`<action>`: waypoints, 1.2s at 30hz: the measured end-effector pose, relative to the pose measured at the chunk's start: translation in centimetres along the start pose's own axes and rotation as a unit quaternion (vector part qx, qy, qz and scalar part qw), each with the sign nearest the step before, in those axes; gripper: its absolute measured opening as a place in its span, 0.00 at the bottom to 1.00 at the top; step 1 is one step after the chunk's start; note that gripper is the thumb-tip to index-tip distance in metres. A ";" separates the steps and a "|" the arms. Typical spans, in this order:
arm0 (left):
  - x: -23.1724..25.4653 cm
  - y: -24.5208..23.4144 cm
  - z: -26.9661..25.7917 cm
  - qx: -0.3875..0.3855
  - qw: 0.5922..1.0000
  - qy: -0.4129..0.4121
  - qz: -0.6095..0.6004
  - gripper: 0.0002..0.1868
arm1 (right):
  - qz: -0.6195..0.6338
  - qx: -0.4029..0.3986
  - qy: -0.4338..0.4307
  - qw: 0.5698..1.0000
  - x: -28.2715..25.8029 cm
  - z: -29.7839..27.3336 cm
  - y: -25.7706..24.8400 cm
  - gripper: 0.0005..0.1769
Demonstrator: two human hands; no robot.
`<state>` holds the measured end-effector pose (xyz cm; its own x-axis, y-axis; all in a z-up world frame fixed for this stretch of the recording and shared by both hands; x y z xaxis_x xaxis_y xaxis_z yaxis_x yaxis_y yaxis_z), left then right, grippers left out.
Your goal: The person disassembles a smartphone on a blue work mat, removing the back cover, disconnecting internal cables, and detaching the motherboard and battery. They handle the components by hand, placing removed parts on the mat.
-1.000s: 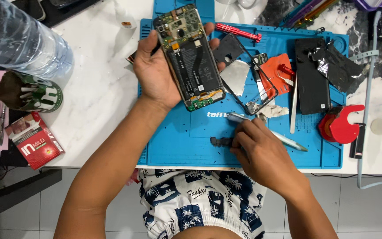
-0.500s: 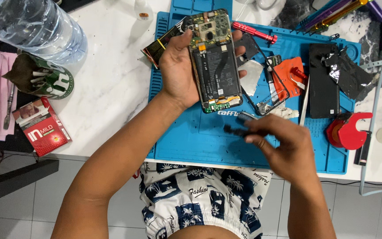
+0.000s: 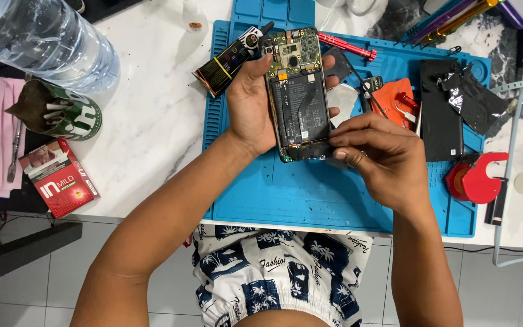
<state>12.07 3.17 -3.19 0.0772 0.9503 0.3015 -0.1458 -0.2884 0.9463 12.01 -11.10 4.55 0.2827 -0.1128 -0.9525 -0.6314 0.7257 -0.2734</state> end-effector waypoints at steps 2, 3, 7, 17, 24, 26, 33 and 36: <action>0.0 -0.1 0.0 -0.002 1.000 0.000 0.000 0.33 | 0.008 -0.010 -0.009 1.000 -0.1 0.1 0.3 0.08; 0.0 -0.1 0.0 -0.005 1.000 -0.001 0.000 0.33 | 0.016 -0.019 -0.019 1.000 -0.3 0.1 0.5 0.11; 0.0 -0.3 0.0 0.015 1.000 -0.004 -0.003 0.33 | -0.007 -0.026 -0.069 0.997 -0.6 -0.5 0.8 0.19; 0.0 0.1 0.0 -0.015 1.000 -0.004 -0.002 0.34 | -0.134 0.045 -0.245 0.959 -2.2 -2.5 1.1 0.07; 0.2 0.5 -0.2 -0.016 1.000 0.002 0.006 0.34 | -0.176 0.040 -0.320 0.930 -3.8 -2.7 2.3 0.09; 0.1 0.4 -0.2 -0.018 1.000 0.003 0.009 0.34 | -0.184 0.036 -0.325 0.927 -3.8 -2.9 2.4 0.09; 0.0 0.7 -0.2 -0.036 0.999 0.004 0.006 0.34 | -0.199 0.043 -0.366 0.908 -4.5 -3.2 2.9 0.06; 0.0 0.6 -0.2 -0.042 0.999 0.005 0.010 0.34 | -0.198 0.036 -0.396 0.896 -5.3 -3.4 3.5 0.04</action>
<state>11.74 2.99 -2.63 0.0636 0.9460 0.3180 -0.2295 -0.2962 0.9271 5.85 -10.26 8.21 0.9160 0.1249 -0.3813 -0.3279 0.7806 -0.5320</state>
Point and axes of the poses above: each hand's wrist, its own z-axis towards the middle knuckle, its own y-axis out of the palm, x = y × z, the point moved 9 cm from there along z, towards the middle knuckle, and after that the axes turned 10 degrees about z, right-handed, at the moved point
